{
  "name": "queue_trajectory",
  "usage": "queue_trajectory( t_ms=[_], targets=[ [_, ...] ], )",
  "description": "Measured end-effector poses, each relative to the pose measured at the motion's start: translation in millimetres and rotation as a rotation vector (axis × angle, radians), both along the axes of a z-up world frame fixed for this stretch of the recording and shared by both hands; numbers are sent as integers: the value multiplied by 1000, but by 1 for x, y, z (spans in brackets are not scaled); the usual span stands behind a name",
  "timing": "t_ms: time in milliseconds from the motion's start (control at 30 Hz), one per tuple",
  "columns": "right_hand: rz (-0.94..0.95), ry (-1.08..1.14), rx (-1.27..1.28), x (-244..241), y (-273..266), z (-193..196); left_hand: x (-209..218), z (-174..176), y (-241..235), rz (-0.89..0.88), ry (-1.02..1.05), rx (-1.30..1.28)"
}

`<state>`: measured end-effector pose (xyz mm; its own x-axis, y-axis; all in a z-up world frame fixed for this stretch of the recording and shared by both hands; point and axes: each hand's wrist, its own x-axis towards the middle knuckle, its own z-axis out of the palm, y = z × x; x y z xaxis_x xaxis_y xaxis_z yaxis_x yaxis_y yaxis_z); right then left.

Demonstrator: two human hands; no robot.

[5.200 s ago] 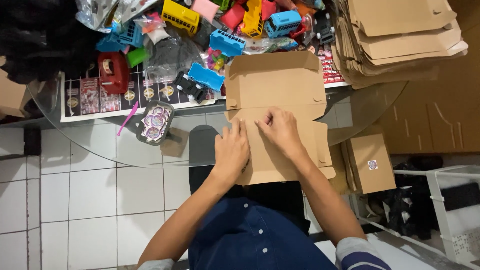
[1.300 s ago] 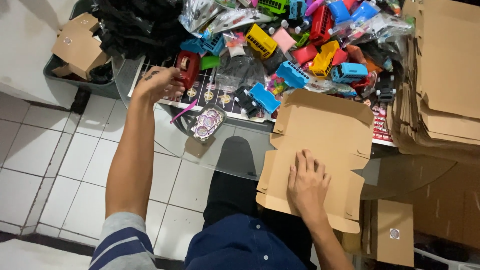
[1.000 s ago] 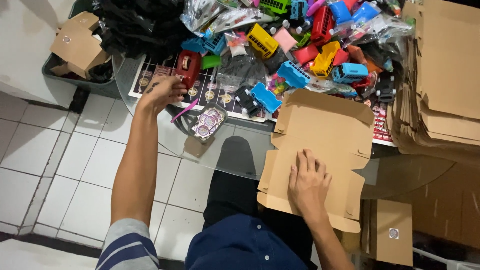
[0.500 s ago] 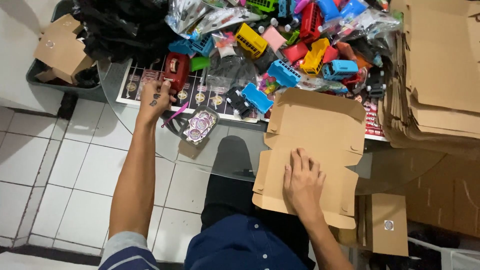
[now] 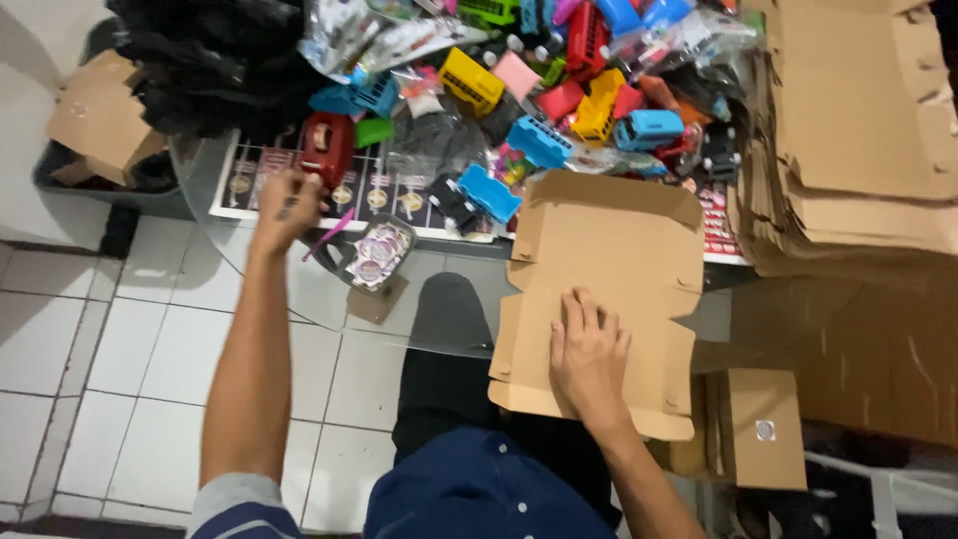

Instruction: The person assembles a flat cardboard box by folding the side flaps and inserting tabs into slots. They then fold the top flaps and secure them with small fasteners. The task is performed on a glass table surrounded by toys and other boxes.

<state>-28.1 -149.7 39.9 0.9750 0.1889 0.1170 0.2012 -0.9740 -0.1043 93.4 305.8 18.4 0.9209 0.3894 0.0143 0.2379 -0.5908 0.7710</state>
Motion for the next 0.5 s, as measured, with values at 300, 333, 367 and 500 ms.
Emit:
queue_trajectory(
  t_ms=[300, 333, 367, 500],
  targets=[
    [121, 222, 305, 0, -18, 19, -42, 70, -87, -272, -2, -492],
    [95, 224, 306, 0, -23, 24, -43, 77, -111, -296, 10, -495],
    [106, 282, 472, 1, -27, 29, -44, 84, -135, -459, 2, -482],
    [-11, 504, 940, 1, -52, 77, -48, 98, -240, -900, 33, -469]
  ],
)
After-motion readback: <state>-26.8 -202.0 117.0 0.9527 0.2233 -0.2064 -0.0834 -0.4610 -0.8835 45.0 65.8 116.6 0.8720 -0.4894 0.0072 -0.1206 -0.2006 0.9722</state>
